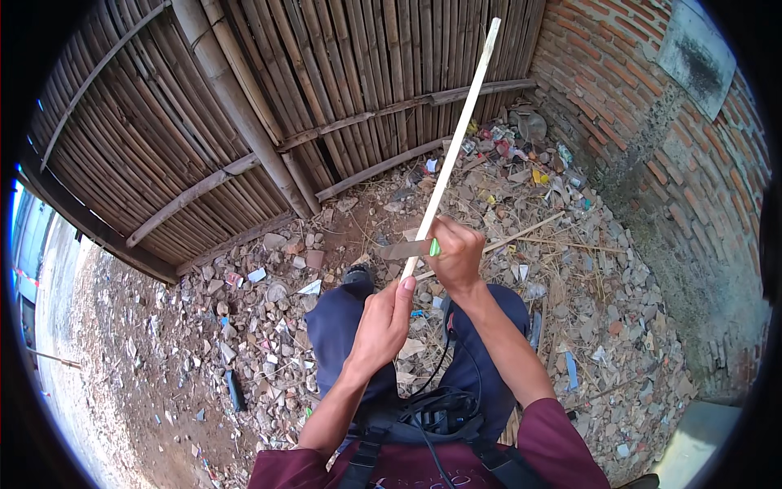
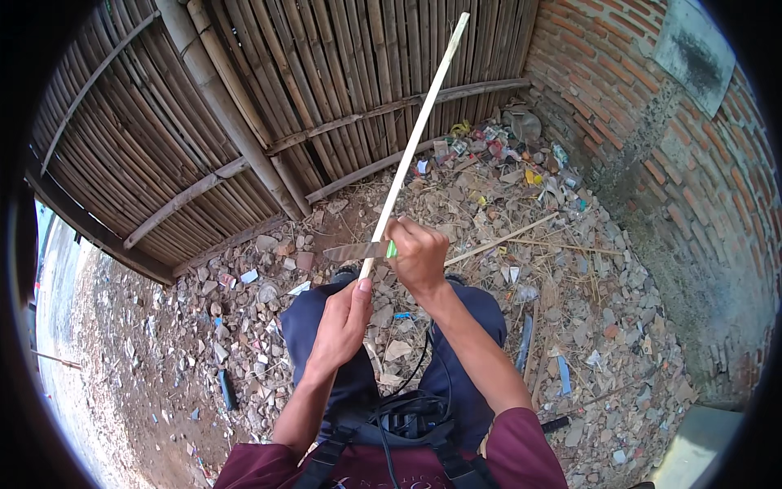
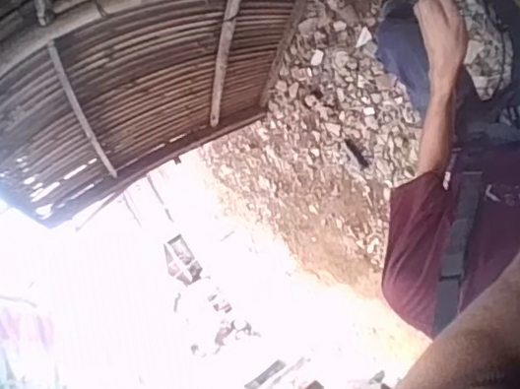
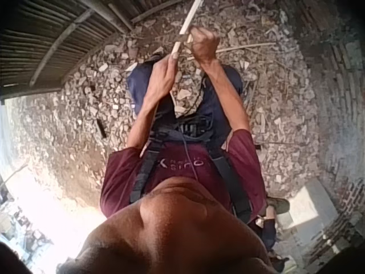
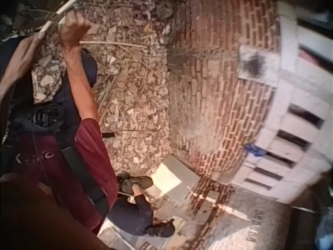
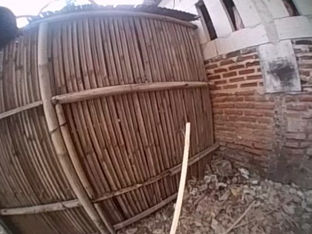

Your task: The person shaves a thin wooden strip with a machete and then uses a small knife to carve the edges of the strip.

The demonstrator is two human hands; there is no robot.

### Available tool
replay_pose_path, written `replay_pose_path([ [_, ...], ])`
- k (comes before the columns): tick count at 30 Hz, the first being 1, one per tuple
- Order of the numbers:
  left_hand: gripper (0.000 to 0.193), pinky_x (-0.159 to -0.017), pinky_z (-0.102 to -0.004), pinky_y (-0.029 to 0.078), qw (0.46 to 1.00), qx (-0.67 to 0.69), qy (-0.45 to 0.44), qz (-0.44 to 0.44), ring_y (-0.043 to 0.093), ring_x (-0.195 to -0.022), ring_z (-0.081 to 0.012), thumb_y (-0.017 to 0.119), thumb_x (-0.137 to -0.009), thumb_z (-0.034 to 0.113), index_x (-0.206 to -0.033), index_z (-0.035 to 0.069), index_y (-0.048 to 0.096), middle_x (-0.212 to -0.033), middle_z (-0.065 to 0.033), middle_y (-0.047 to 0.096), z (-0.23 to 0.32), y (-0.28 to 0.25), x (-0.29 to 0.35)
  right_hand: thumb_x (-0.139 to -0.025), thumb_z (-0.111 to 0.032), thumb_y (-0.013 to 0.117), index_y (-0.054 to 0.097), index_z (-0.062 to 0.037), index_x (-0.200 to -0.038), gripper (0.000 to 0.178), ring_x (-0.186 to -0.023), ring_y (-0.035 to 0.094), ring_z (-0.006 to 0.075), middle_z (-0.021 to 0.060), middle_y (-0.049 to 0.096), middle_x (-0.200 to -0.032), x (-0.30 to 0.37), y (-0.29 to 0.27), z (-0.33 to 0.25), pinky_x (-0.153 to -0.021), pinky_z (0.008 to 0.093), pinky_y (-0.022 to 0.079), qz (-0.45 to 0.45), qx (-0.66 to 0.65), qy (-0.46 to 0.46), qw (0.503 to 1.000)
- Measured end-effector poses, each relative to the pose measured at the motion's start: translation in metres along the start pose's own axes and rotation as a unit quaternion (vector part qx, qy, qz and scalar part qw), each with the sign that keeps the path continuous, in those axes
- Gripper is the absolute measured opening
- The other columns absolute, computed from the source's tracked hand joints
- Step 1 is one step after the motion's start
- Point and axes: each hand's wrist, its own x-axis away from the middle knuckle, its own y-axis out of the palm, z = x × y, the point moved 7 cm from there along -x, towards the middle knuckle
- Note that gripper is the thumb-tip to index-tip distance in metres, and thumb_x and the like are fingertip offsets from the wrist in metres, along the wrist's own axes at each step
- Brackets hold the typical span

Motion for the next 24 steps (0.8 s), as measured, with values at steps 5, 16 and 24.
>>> replay_pose_path([
  [5, 0.049, -0.058, -0.0456, 0.041, 1.000, -0.006, 0.008, -0.002, 0.043, -0.056, -0.0267, 0.045, -0.117, 0.033, -0.091, -0.007, 0.056, -0.063, -0.0174, 0.051, 0.013, -0.002, -0.003, -0.079, -0.011, 0.075, 0.063, -0.0094, -0.082, 0.012, -0.059, 0.066, 0.0311, 0.0068, 0.063, -0.072, -0.012, -0.009, -0.003, -0.052, 0.0439, 0.049, 0.037, -0.001, 0.013, 0.999],
  [16, 0.051, -0.057, -0.0407, 0.038, 0.999, -0.038, 0.016, -0.032, 0.042, -0.059, -0.0167, 0.042, -0.118, 0.037, -0.086, -0.002, 0.053, -0.063, -0.0060, 0.047, 0.012, 0.006, 0.009, -0.081, -0.003, 0.076, 0.074, -0.0059, -0.086, 0.006, -0.062, 0.070, 0.0315, 0.0119, 0.070, -0.072, -0.028, -0.024, 0.062, -0.055, 0.0428, 0.050, 0.071, 0.041, 0.175, 0.981],
  [24, 0.049, -0.058, -0.0417, 0.039, 0.997, -0.051, -0.027, -0.060, 0.041, -0.058, -0.0210, 0.043, -0.117, 0.035, -0.089, -0.003, 0.055, -0.063, -0.0097, 0.049, -0.014, 0.001, 0.036, -0.082, -0.001, 0.074, 0.077, -0.0023, -0.086, 0.006, -0.063, 0.071, 0.0340, 0.0167, 0.072, -0.072, -0.031, -0.033, 0.066, -0.057, 0.0421, 0.052, 0.093, 0.052, 0.118, 0.987],
])
